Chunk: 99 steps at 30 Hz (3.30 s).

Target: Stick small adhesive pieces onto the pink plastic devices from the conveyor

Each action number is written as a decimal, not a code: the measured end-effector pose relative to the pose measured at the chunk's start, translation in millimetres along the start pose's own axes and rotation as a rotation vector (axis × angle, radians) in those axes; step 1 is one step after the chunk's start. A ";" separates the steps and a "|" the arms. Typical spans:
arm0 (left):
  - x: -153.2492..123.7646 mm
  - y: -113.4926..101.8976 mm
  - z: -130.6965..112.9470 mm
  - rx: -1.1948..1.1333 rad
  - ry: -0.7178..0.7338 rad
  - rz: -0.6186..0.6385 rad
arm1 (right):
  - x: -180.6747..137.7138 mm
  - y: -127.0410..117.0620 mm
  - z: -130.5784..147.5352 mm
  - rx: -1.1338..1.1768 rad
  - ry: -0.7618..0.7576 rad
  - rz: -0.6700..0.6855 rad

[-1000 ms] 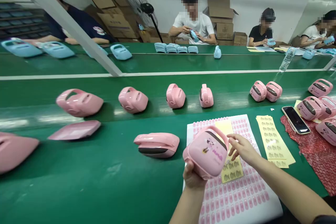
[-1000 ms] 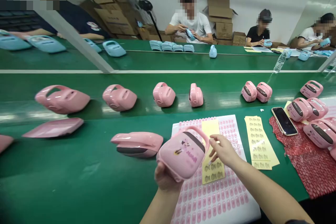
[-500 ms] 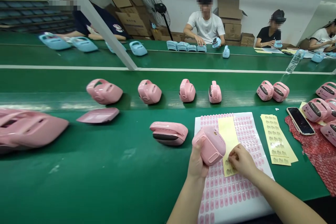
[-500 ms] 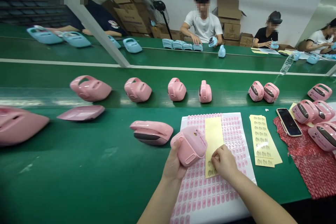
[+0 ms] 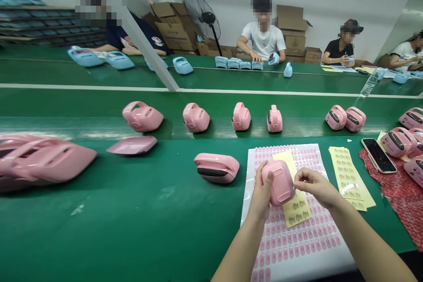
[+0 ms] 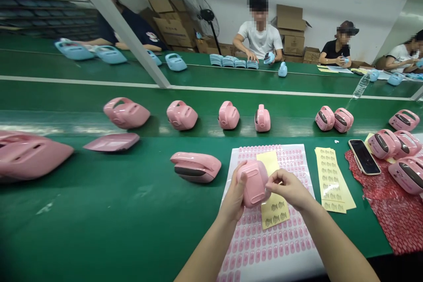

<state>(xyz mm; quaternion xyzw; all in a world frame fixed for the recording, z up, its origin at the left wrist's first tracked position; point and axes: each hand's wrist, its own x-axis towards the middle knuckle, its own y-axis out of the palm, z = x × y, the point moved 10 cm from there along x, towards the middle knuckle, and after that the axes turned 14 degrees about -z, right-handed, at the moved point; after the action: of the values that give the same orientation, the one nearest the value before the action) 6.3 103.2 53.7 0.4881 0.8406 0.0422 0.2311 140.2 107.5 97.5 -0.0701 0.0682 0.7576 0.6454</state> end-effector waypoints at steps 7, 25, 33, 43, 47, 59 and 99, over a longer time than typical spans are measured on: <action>2.7 5.3 5.4 0.025 0.050 0.061 | 16.4 10.8 18.0 -0.124 -0.075 -0.054; 0.0 4.7 2.7 -0.064 -0.006 0.010 | 6.7 4.6 29.3 -0.386 -0.394 -0.342; 4.7 0.7 -1.1 -0.117 -0.039 -0.010 | -1.4 -33.1 9.9 -0.194 -0.349 -0.484; 8.8 -6.3 -0.2 -0.142 -0.047 -0.012 | -0.2 -18.4 -56.5 -0.925 -0.278 -0.307; 6.2 -7.9 -0.4 -0.135 -0.055 -0.010 | 41.0 -37.8 -20.4 -0.971 -0.407 -0.442; 15.5 -39.0 3.6 -0.374 -0.126 -0.188 | 110.9 -56.9 5.4 -0.656 -0.429 -0.564; -15.5 8.1 -5.3 -0.940 -0.332 0.192 | 47.6 -27.3 33.2 -0.720 -0.397 -0.532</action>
<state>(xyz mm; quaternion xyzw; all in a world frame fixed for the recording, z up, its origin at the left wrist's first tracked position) 17.0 95.1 66.2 0.4066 0.6339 0.3590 0.5513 159.1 164.3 120.5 -0.1580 -0.3427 0.5407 0.7519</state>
